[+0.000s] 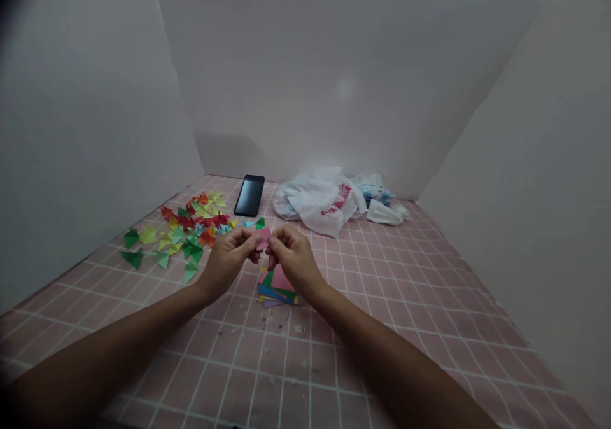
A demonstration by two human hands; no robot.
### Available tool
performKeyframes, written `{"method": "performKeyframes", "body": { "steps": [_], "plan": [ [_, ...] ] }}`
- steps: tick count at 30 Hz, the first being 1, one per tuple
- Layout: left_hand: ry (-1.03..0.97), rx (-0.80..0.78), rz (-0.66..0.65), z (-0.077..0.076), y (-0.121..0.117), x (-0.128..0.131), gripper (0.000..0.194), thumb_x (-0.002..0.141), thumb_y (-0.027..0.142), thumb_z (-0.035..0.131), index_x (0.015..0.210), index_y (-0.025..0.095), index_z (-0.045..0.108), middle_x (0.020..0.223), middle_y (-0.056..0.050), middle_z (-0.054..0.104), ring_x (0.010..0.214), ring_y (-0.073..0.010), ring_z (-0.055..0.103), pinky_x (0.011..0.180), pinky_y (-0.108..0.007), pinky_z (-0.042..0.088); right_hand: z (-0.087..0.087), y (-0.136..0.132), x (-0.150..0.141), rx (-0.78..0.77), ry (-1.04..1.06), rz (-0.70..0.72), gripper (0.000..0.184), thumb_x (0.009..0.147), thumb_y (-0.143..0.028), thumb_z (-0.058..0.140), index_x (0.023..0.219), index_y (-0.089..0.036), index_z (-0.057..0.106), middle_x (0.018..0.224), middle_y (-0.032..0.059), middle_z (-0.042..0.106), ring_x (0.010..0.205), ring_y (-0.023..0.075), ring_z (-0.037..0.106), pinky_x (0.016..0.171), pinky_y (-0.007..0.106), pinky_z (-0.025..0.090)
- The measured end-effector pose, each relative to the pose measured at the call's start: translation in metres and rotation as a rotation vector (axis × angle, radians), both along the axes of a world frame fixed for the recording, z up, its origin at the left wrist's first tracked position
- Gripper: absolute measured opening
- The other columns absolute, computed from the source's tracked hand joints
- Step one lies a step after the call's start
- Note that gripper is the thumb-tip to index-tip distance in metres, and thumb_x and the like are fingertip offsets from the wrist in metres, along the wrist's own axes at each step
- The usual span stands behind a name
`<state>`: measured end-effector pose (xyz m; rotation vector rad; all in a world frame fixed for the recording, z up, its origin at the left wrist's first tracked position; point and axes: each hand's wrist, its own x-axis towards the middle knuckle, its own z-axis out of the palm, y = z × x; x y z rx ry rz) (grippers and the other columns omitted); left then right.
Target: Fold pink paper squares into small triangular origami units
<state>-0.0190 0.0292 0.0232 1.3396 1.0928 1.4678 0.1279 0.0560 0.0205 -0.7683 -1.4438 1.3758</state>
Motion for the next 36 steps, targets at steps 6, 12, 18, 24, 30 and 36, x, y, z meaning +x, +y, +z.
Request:
{"method": "performKeyframes", "body": {
  "steps": [6,12,18,24,30,36],
  "plan": [
    [-0.058,-0.019,-0.021,0.0011,0.0004,0.0003,0.023,0.081,0.035,0.071,0.081,0.015,0.059,0.068,0.002,0.063,0.055,-0.0095,0.061,0.055,-0.021,0.051,0.0012,0.0,0.0018,0.108,0.007,-0.024,0.021,0.083,-0.03,0.066,0.096,-0.022,0.051,0.066,-0.0077,0.058,0.045,0.0084,0.055,0.044,0.021,0.047],
    [-0.056,-0.015,-0.038,0.003,0.0003,0.0005,0.024,0.08,0.033,0.072,0.089,0.016,0.059,0.07,0.002,0.064,0.057,-0.0098,0.062,0.057,-0.022,0.052,0.0013,-0.0006,0.0016,0.143,-0.02,-0.042,0.017,0.083,-0.031,0.065,0.091,-0.022,0.053,0.07,-0.0061,0.057,0.048,0.008,0.055,0.045,0.021,0.045],
    [-0.06,0.022,-0.021,0.0022,0.0018,0.0013,0.033,0.079,0.025,0.072,0.107,0.017,0.058,0.066,0.006,0.057,0.058,-0.0106,0.063,0.058,-0.023,0.052,0.0029,-0.0021,0.0013,0.137,-0.033,-0.068,0.02,0.083,-0.03,0.065,0.097,-0.022,0.052,0.067,-0.0074,0.055,0.046,0.0084,0.055,0.045,0.022,0.044],
    [-0.057,0.037,-0.02,0.0008,0.0025,0.0015,0.03,0.08,0.024,0.071,0.106,0.017,0.059,0.066,0.006,0.056,0.058,-0.0099,0.062,0.058,-0.022,0.052,0.0032,-0.0031,0.0007,0.148,-0.022,-0.072,0.018,0.084,-0.03,0.065,0.095,-0.022,0.053,0.067,-0.0076,0.053,0.046,0.0079,0.055,0.044,0.021,0.043],
    [-0.06,0.036,-0.021,0.0009,0.0015,0.0016,0.033,0.079,0.025,0.073,0.107,0.017,0.058,0.067,0.007,0.057,0.059,-0.0101,0.062,0.059,-0.022,0.052,0.0013,-0.0028,-0.0005,0.128,0.012,-0.085,0.02,0.083,-0.028,0.065,0.099,-0.022,0.053,0.071,-0.0072,0.054,0.045,0.0075,0.055,0.043,0.021,0.043],
    [-0.065,0.056,-0.021,-0.0003,0.0014,0.002,0.03,0.079,0.023,0.072,0.105,0.017,0.057,0.066,0.006,0.059,0.059,-0.0101,0.062,0.059,-0.022,0.052,0.0021,-0.0046,-0.0015,0.157,0.02,-0.086,0.017,0.084,-0.028,0.065,0.096,-0.021,0.056,0.071,-0.007,0.054,0.046,0.0065,0.054,0.042,0.019,0.043]
  ]
}}
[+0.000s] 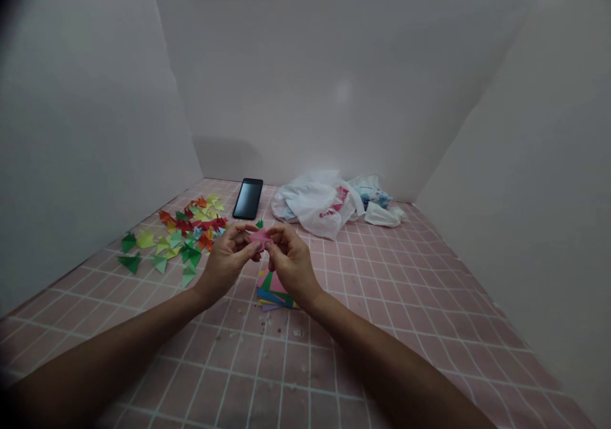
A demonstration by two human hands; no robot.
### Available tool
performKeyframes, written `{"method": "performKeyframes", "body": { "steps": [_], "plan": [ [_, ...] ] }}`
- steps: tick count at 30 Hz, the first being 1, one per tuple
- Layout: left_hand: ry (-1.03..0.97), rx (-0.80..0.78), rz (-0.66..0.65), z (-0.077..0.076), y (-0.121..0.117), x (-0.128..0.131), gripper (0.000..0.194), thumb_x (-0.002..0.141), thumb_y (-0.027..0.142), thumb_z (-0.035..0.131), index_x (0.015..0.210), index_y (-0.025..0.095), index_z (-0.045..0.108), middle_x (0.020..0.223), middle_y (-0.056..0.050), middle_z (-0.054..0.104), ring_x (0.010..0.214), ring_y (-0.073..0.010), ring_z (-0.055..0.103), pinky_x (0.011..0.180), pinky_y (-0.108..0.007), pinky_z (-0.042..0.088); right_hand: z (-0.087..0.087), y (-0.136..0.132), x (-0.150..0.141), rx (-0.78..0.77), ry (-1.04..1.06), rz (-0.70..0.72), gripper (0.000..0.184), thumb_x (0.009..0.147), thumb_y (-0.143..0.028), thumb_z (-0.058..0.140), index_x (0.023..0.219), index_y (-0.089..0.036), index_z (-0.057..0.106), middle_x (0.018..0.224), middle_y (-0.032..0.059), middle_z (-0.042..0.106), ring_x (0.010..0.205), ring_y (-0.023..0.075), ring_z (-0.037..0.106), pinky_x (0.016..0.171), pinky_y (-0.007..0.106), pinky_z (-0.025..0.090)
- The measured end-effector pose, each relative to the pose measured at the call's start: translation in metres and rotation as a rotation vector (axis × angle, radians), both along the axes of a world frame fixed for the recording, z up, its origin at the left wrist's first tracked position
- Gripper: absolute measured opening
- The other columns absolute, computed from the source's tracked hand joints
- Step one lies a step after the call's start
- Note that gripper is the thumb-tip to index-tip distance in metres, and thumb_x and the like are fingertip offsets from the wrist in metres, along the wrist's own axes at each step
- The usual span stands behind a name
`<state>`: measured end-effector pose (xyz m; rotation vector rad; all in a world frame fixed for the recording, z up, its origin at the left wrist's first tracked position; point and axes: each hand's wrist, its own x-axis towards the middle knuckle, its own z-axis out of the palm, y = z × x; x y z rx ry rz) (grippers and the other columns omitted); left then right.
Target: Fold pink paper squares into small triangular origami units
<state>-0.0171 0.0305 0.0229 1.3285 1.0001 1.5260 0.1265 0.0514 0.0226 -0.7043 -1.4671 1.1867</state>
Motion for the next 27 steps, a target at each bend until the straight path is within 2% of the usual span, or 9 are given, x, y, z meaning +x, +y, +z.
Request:
{"method": "performKeyframes", "body": {
  "steps": [9,15,21,27],
  "plan": [
    [-0.049,0.009,-0.006,-0.0022,0.0009,0.0005,0.025,0.078,0.022,0.074,0.094,0.019,0.055,0.069,0.005,0.063,0.058,-0.0094,0.062,0.057,-0.021,0.053,-0.0052,0.0025,-0.0006,0.007,0.046,0.016,0.018,0.083,-0.025,0.066,0.098,-0.021,0.057,0.072,-0.0066,0.058,0.045,0.0065,0.054,0.042,0.02,0.043],
    [-0.064,0.03,-0.012,-0.0006,0.0004,0.001,0.023,0.078,0.023,0.074,0.086,0.018,0.054,0.074,0.005,0.062,0.059,-0.0082,0.062,0.058,-0.021,0.053,-0.003,0.0015,-0.0002,0.019,0.03,0.011,0.01,0.084,-0.024,0.065,0.087,-0.021,0.057,0.072,-0.0064,0.054,0.046,0.0059,0.054,0.043,0.02,0.042],
    [-0.068,-0.057,-0.031,0.0011,0.0013,-0.0028,0.017,0.083,0.027,0.068,0.091,0.015,0.058,0.07,0.003,0.064,0.058,-0.0102,0.064,0.059,-0.023,0.054,-0.0009,0.0046,0.0021,-0.002,0.01,0.082,0.011,0.08,-0.019,0.062,0.091,-0.019,0.061,0.077,-0.0035,0.061,0.049,0.0073,0.059,0.048,0.023,0.048],
    [-0.078,-0.045,-0.026,0.0028,0.0012,-0.005,0.019,0.084,0.028,0.068,0.094,0.014,0.061,0.073,0.001,0.066,0.06,-0.0101,0.064,0.061,-0.023,0.054,0.0001,0.0083,0.0033,0.006,0.008,0.147,0.018,0.077,-0.015,0.062,0.095,-0.018,0.064,0.076,-0.0023,0.065,0.052,0.0085,0.06,0.051,0.024,0.05]
  ]
}}
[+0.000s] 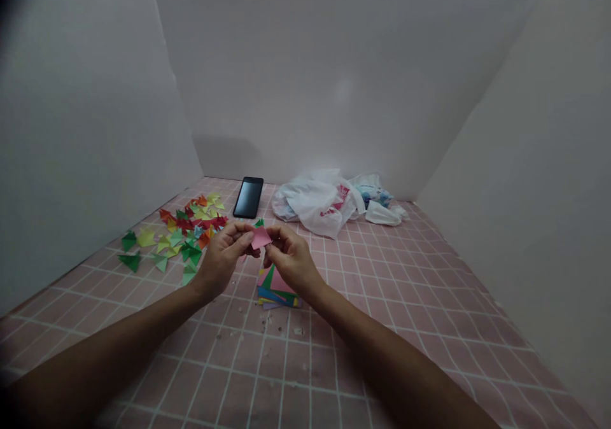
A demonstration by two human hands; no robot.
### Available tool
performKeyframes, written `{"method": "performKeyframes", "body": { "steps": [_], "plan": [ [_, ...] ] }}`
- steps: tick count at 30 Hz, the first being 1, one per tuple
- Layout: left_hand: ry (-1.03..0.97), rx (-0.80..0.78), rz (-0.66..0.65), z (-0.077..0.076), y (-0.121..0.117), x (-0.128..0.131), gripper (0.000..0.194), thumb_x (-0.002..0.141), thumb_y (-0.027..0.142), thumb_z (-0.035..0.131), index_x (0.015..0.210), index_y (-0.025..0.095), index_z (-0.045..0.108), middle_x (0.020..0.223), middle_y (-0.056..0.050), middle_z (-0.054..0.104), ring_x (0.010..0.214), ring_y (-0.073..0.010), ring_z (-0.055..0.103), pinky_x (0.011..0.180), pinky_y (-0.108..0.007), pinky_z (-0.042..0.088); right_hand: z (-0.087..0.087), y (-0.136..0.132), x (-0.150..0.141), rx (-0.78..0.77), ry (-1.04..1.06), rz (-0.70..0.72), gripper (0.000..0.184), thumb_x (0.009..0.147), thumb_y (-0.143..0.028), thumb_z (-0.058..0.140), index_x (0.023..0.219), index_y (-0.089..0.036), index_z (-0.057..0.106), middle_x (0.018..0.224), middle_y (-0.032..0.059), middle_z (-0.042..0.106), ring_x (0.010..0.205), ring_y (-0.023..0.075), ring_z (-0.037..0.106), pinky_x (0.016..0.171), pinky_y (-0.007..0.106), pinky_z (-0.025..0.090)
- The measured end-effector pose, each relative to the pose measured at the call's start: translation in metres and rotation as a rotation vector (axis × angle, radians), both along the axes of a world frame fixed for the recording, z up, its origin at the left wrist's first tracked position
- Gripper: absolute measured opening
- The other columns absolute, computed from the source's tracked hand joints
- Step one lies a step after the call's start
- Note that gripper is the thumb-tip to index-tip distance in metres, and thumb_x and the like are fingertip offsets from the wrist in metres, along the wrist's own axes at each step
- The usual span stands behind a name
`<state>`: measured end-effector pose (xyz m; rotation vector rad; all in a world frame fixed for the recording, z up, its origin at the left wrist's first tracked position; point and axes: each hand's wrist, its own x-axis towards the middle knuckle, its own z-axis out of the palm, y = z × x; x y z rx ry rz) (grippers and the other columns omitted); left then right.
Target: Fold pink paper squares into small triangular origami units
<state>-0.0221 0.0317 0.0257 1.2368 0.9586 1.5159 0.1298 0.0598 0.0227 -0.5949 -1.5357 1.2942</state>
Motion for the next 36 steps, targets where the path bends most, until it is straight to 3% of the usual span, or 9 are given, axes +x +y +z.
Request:
{"method": "performKeyframes", "body": {
  "steps": [11,36],
  "plan": [
    [-0.012,-0.011,0.021,0.0015,0.0009,-0.0007,0.019,0.081,0.03,0.07,0.089,0.014,0.062,0.073,0.0,0.068,0.06,-0.0108,0.065,0.06,-0.024,0.056,-0.0015,0.0012,0.001,0.006,-0.01,0.071,0.02,0.08,-0.02,0.068,0.099,-0.019,0.065,0.081,0.0001,0.067,0.058,0.01,0.06,0.054,0.025,0.051],
    [-0.002,-0.051,0.041,0.0037,0.0,-0.0008,0.022,0.078,0.033,0.073,0.081,0.015,0.061,0.07,0.001,0.067,0.059,-0.0119,0.065,0.06,-0.026,0.057,-0.0034,0.001,-0.0008,-0.051,0.014,0.094,0.018,0.078,-0.019,0.07,0.095,-0.019,0.065,0.083,-0.0007,0.063,0.062,0.0099,0.059,0.054,0.024,0.051]
  ]
}}
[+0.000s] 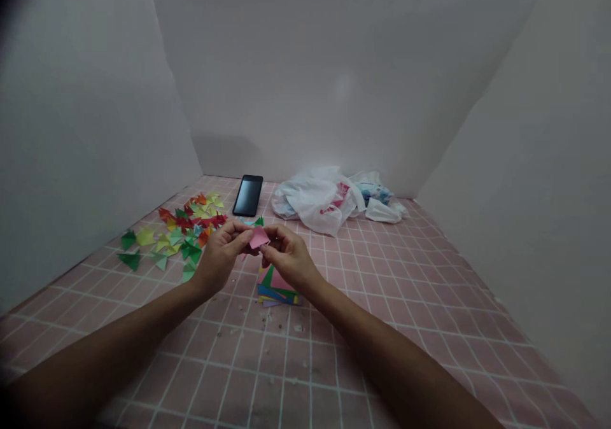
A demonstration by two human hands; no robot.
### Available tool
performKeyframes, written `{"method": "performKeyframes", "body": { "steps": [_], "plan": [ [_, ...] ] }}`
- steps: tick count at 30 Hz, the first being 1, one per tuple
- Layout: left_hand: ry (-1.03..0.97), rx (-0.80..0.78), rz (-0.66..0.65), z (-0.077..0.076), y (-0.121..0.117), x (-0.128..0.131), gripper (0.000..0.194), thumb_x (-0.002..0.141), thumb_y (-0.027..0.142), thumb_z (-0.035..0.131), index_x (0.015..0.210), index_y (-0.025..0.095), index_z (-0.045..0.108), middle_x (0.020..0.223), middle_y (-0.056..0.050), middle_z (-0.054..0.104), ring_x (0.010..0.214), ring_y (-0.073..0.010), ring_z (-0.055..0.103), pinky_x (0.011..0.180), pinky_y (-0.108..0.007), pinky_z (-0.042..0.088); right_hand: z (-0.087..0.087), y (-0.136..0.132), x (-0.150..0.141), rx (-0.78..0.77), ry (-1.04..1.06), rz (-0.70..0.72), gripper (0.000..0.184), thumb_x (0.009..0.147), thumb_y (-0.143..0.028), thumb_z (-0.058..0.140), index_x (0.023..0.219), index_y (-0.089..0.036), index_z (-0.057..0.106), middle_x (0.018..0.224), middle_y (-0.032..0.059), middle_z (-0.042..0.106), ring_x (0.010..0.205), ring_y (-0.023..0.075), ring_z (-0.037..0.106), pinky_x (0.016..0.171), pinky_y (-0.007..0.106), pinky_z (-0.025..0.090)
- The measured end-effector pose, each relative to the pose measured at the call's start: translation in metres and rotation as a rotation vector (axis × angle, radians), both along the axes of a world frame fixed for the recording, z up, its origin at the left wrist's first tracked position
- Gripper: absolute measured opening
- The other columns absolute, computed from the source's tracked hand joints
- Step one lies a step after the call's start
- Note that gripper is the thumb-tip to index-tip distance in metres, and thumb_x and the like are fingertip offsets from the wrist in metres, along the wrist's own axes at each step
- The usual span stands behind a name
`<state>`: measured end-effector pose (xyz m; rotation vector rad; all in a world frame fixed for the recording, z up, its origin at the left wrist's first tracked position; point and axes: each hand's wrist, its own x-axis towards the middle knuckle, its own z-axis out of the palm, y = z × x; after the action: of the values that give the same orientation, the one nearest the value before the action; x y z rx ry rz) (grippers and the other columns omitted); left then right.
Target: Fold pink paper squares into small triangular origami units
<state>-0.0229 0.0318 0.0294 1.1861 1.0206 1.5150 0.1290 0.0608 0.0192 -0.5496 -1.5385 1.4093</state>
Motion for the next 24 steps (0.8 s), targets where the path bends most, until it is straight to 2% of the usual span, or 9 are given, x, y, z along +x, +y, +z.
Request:
{"method": "performKeyframes", "body": {
  "steps": [12,15,21,24],
  "plan": [
    [-0.021,-0.011,-0.006,-0.0019,0.0003,0.0007,0.021,0.078,0.031,0.073,0.08,0.014,0.061,0.069,0.0,0.066,0.057,-0.011,0.064,0.059,-0.024,0.056,-0.0001,-0.0024,-0.0028,-0.088,0.021,-0.009,0.022,0.073,-0.014,0.067,0.094,-0.02,0.064,0.081,-0.0024,0.066,0.054,0.0083,0.058,0.051,0.023,0.05],
    [0.018,-0.003,-0.009,-0.0013,-0.0004,0.0008,0.02,0.079,0.03,0.073,0.08,0.014,0.061,0.069,0.0,0.066,0.059,-0.0112,0.064,0.06,-0.024,0.055,-0.0022,-0.0027,-0.0036,-0.099,0.044,-0.033,0.017,0.072,-0.015,0.066,0.089,-0.019,0.063,0.079,-0.003,0.065,0.053,0.0082,0.058,0.05,0.023,0.049],
    [0.019,0.031,-0.124,-0.0059,0.0021,-0.0006,0.023,0.086,0.036,0.069,0.091,0.014,0.065,0.078,-0.001,0.068,0.067,-0.0124,0.066,0.07,-0.027,0.057,-0.0045,-0.0017,-0.0029,-0.125,0.085,-0.118,0.013,0.075,-0.022,0.069,0.084,-0.018,0.061,0.07,-0.0047,0.062,0.049,0.0076,0.057,0.049,0.022,0.047],
    [0.007,0.034,-0.168,-0.0073,0.0035,-0.001,0.024,0.08,0.03,0.075,0.096,0.014,0.067,0.084,-0.002,0.07,0.074,-0.0124,0.067,0.073,-0.026,0.056,-0.0027,-0.0021,-0.0026,-0.161,0.114,-0.143,0.015,0.075,-0.025,0.07,0.085,-0.018,0.061,0.065,-0.0049,0.062,0.048,0.0078,0.057,0.048,0.021,0.046]
  ]
}}
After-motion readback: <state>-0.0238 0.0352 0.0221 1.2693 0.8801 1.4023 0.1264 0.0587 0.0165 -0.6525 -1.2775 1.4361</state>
